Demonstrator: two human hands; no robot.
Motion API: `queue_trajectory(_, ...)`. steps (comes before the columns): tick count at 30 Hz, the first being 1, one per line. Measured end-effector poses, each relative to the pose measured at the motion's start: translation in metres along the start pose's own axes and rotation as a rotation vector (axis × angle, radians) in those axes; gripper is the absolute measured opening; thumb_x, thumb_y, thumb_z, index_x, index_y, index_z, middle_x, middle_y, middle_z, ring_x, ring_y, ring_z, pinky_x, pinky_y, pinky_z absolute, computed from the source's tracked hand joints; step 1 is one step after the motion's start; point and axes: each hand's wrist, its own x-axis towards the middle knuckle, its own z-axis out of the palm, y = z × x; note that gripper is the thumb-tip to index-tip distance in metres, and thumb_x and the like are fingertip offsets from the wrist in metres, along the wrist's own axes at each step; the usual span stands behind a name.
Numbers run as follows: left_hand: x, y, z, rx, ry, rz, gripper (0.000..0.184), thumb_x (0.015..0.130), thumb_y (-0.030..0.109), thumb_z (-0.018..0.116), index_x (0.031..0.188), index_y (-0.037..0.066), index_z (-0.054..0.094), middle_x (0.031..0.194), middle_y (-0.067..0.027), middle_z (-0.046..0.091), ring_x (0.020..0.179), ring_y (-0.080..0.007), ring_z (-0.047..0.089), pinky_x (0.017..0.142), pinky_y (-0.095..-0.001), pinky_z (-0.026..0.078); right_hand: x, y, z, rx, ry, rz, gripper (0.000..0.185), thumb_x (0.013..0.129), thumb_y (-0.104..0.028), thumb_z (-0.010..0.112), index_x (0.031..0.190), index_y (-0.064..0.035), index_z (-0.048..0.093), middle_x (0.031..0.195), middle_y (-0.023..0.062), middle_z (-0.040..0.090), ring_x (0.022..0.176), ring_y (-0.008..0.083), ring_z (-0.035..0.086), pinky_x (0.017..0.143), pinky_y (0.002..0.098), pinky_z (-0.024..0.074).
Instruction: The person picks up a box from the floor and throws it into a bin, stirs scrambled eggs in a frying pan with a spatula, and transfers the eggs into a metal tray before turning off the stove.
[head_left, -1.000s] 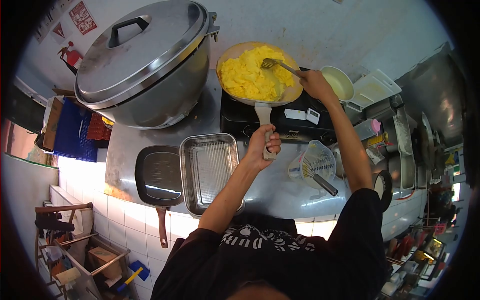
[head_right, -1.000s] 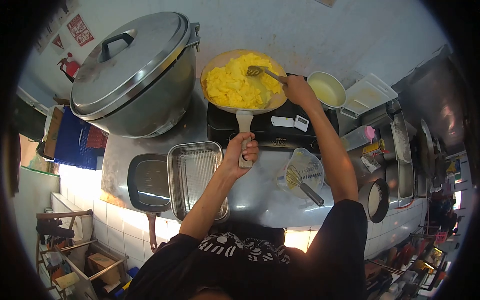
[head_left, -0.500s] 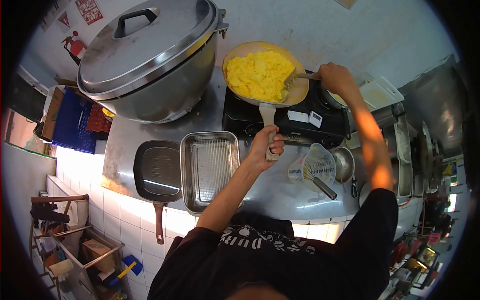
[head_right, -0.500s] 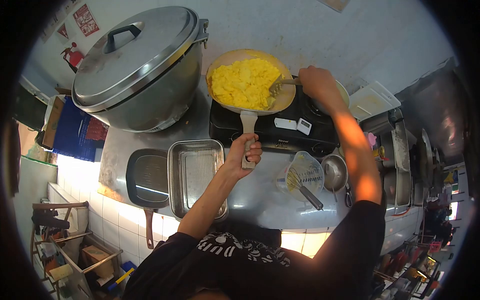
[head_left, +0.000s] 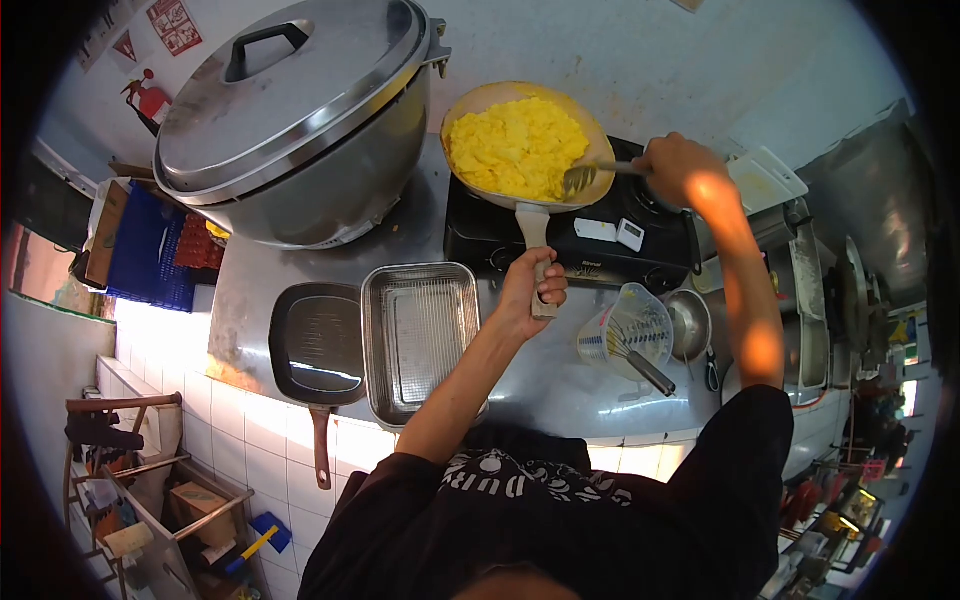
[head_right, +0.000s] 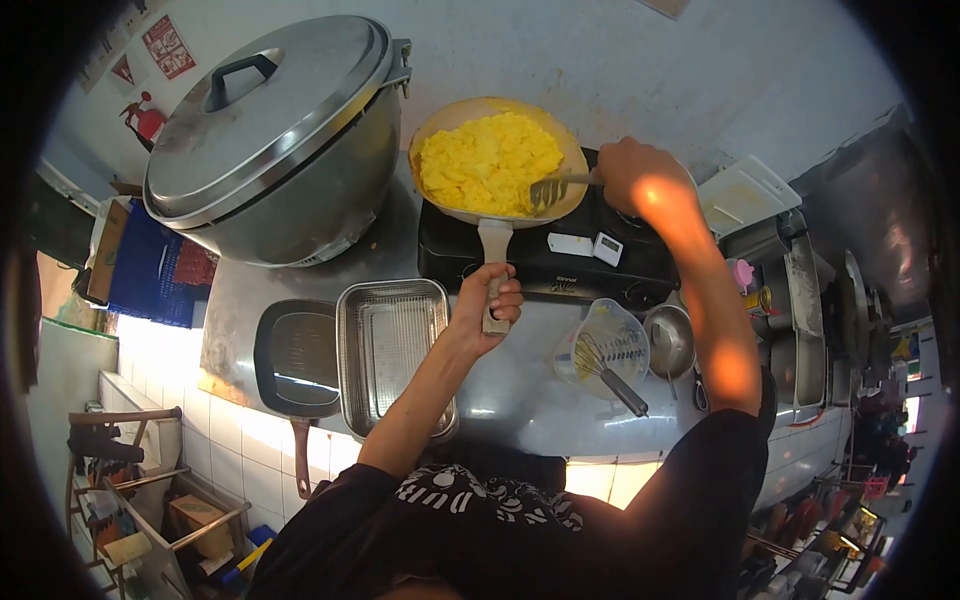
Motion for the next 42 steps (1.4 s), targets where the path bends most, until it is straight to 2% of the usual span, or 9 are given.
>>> queue_trajectory(2, 0.000, 0.000, -0.003, 0.003, -0.008, -0.008, 0.009, 0.081, 0.016, 0.049, 0.081, 0.009, 0.044, 0.059, 0.0018, 0.037, 0.041, -0.0044, 0.031, 0.033, -0.0171, 0.026, -0.002, -0.004, 0.009, -0.031, -0.114, -0.004, 0.019, 0.077, -0.009, 0.050, 0.091, -0.0029, 0.062, 0.094, 0.0183, 0.060, 0.088, 0.0328, 0.059, 0.075, 0.0417, 0.0476)
queue_trajectory(11, 0.002, 0.001, -0.004, 0.023, -0.026, -0.025, 0.010, 0.080, 0.016, 0.050, 0.081, 0.010, 0.042, 0.060, 0.0017, 0.037, 0.042, -0.0045, 0.031, 0.033, -0.0171, 0.025, 0.065, 0.013, 0.092, 0.168, 0.274, 0.009, 0.022, 0.081, -0.013, 0.046, 0.092, -0.0005, 0.061, 0.084, 0.0249, 0.059, 0.082, 0.0385, 0.057, 0.073, 0.0451, 0.0456)
queue_trajectory(18, 0.001, 0.000, -0.002, 0.010, -0.022, -0.005, 0.010, 0.081, 0.016, 0.049, 0.081, 0.010, 0.042, 0.060, 0.0015, 0.036, 0.042, -0.0046, 0.031, 0.034, -0.0173, 0.025, 0.037, 0.019, 0.067, 0.159, 0.221, -0.073, 0.020, 0.078, -0.008, 0.046, 0.091, 0.0000, 0.059, 0.093, 0.0251, 0.057, 0.088, 0.0371, 0.057, 0.076, 0.0421, 0.0472)
queue_trajectory(23, 0.002, -0.001, -0.004, 0.017, -0.023, 0.002, 0.009, 0.081, 0.016, 0.049, 0.081, 0.010, 0.042, 0.060, 0.0015, 0.036, 0.042, -0.0048, 0.031, 0.034, -0.0174, 0.025, 0.004, -0.010, -0.020, 0.023, 0.052, 0.138, 0.021, 0.079, -0.011, 0.047, 0.092, -0.0008, 0.060, 0.098, 0.0219, 0.058, 0.090, 0.0356, 0.058, 0.074, 0.0407, 0.0488)
queue_trajectory(30, 0.002, -0.003, 0.000, 0.004, 0.017, 0.022, 0.009, 0.083, 0.016, 0.047, 0.080, 0.008, 0.045, 0.058, 0.0017, 0.037, 0.040, -0.0047, 0.031, 0.032, -0.0172, 0.026, 0.091, -0.014, 0.046, 0.020, 0.230, 0.052, 0.019, 0.076, -0.010, 0.052, 0.086, 0.0019, 0.063, 0.091, 0.0187, 0.062, 0.084, 0.0316, 0.062, 0.069, 0.0379, 0.0509)
queue_trajectory(32, 0.001, -0.001, 0.002, 0.019, 0.021, 0.011, 0.009, 0.083, 0.016, 0.047, 0.080, 0.008, 0.045, 0.058, 0.0018, 0.037, 0.040, -0.0046, 0.031, 0.032, -0.0171, 0.026, 0.111, -0.016, 0.053, 0.181, -0.107, 0.119, 0.018, 0.077, -0.008, 0.051, 0.085, 0.0030, 0.062, 0.077, 0.0171, 0.064, 0.073, 0.0282, 0.064, 0.061, 0.0371, 0.0517)
queue_trajectory(35, -0.003, -0.001, 0.000, 0.052, 0.038, -0.011, 0.008, 0.083, 0.016, 0.046, 0.080, 0.009, 0.044, 0.058, 0.0018, 0.037, 0.041, -0.0044, 0.031, 0.032, -0.0171, 0.026, 0.123, -0.006, 0.063, 0.417, -0.153, 0.196, 0.022, 0.079, -0.010, 0.050, 0.089, 0.0050, 0.062, 0.069, 0.0170, 0.063, 0.063, 0.0259, 0.064, 0.055, 0.0343, 0.0509)
queue_trajectory(38, -0.003, 0.001, 0.003, 0.079, 0.038, -0.011, 0.007, 0.082, 0.015, 0.046, 0.080, 0.009, 0.044, 0.058, 0.0018, 0.037, 0.041, -0.0044, 0.031, 0.032, -0.0171, 0.026, 0.118, 0.015, 0.097, 0.674, -0.049, -0.008, 0.026, 0.080, -0.013, 0.049, 0.095, 0.0055, 0.060, 0.063, 0.0167, 0.061, 0.056, 0.0239, 0.062, 0.052, 0.0319, 0.0495)
queue_trajectory(42, -0.004, 0.000, 0.001, 0.096, 0.040, -0.003, 0.007, 0.082, 0.015, 0.046, 0.080, 0.010, 0.043, 0.057, 0.0017, 0.037, 0.041, -0.0043, 0.031, 0.032, -0.0171, 0.027, 0.097, 0.024, 0.108, 0.675, 0.055, -0.072, 0.027, 0.079, -0.013, 0.051, 0.099, 0.0034, 0.061, 0.067, 0.0186, 0.062, 0.059, 0.0270, 0.062, 0.054, 0.0347, 0.0492)
